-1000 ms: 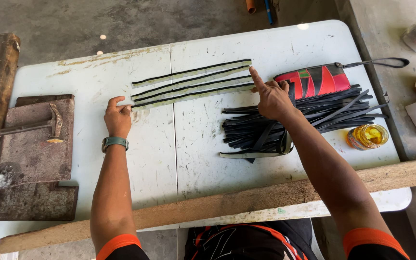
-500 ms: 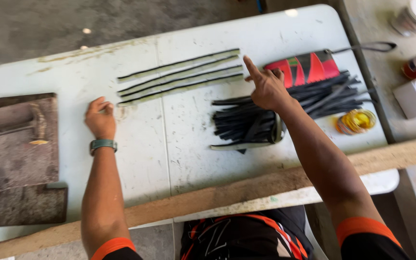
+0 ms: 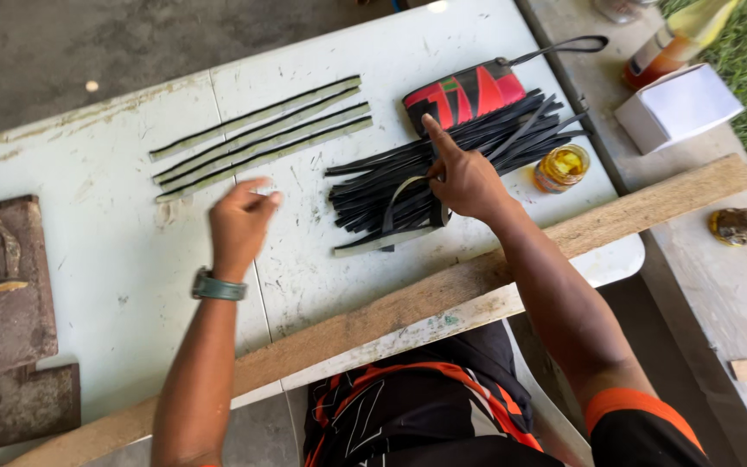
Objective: The person repeatedly picks up long black rubber strips, applies a yellow paste from a jar onto a wooden board, and rubs each strip along the board to coat it. The coated strips are then placed in a neat row on the table. The process is repeated for multiple strips throughout the clip.
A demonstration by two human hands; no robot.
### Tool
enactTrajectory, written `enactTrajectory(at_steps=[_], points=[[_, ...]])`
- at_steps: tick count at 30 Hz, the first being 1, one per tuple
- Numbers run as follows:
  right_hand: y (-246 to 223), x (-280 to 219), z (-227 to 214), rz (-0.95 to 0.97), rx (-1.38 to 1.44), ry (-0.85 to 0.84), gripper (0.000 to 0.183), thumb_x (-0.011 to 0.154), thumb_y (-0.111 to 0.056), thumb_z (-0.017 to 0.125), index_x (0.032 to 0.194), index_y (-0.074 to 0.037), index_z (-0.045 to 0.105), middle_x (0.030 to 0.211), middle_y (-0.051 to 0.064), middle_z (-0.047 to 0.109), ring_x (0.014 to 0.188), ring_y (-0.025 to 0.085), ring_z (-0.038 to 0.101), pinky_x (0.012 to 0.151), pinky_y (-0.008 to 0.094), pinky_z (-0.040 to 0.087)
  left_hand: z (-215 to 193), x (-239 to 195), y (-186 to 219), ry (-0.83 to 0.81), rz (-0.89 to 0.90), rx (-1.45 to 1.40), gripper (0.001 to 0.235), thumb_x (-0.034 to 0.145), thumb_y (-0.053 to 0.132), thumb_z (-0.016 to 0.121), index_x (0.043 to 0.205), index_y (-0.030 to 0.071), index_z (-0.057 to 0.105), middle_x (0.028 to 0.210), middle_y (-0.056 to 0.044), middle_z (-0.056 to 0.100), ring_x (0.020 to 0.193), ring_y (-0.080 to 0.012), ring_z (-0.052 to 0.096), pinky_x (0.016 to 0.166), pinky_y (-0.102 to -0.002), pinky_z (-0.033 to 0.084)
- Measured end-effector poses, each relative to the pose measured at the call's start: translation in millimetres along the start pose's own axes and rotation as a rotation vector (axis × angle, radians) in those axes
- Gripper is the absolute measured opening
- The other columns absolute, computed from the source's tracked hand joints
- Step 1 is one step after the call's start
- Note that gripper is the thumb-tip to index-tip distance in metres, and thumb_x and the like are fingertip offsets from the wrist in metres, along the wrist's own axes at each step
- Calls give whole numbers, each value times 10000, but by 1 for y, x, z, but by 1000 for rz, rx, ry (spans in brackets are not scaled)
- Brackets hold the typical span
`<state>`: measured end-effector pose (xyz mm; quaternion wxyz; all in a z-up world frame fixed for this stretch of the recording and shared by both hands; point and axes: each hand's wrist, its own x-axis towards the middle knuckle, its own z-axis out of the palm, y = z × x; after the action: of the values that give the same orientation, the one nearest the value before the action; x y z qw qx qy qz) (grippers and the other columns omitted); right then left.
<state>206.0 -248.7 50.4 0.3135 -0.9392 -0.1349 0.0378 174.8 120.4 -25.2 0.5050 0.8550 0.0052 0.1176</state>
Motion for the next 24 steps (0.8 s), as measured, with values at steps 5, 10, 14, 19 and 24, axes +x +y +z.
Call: enactTrajectory(at_steps=[5, 10, 14, 19, 24], points=[[10, -36, -26, -168, 511, 273, 957, 903, 101, 690, 1683, -100, 174, 1094, 119, 776, 974, 205, 726, 848, 318, 590, 76, -19, 66, -535, -95, -468, 585, 1003, 569, 528, 954, 29, 749, 719, -101, 744, 644, -171, 747, 633, -286, 632], [9, -63, -35, -321, 638, 451, 945, 818, 159, 721, 1588, -30, 207, 1461, 96, 528, 1103, 164, 718, 977, 328, 598, 149, -44, 118, -1137, -484, -1083, 791, 926, 728, 387, 1042, 43, 766, 939, -121, 767, 928, -175, 719, 808, -303, 596], [-2, -92, -16, -307, 522, 466, 982, 804, 144, 754, 1618, -57, 243, 1320, 127, 652, 1113, 206, 733, 1143, 376, 501, 184, -39, 129, -891, -477, -1304, 526, 1006, 557, 513, 1154, 85, 694, 1034, -75, 726, 996, -177, 686, 835, -344, 558], [2, -127, 12, -299, 357, 435, 997, 795, 78, 800, 1616, -90, 259, 1009, 55, 803, 1058, 203, 732, 1120, 397, 437, 185, -29, 117, -774, -159, -764, 468, 1003, 464, 601, 1277, 96, 692, 959, 7, 658, 917, -87, 635, 862, -292, 579], [7, -133, 32, -239, 472, 339, 949, 811, 43, 764, 1619, -89, 284, 1048, 35, 796, 1067, 180, 743, 1029, 333, 535, 171, -35, 105, -715, 69, -537, 373, 1062, 338, 629, 1173, -3, 731, 917, 6, 653, 846, -72, 569, 750, -277, 498]])
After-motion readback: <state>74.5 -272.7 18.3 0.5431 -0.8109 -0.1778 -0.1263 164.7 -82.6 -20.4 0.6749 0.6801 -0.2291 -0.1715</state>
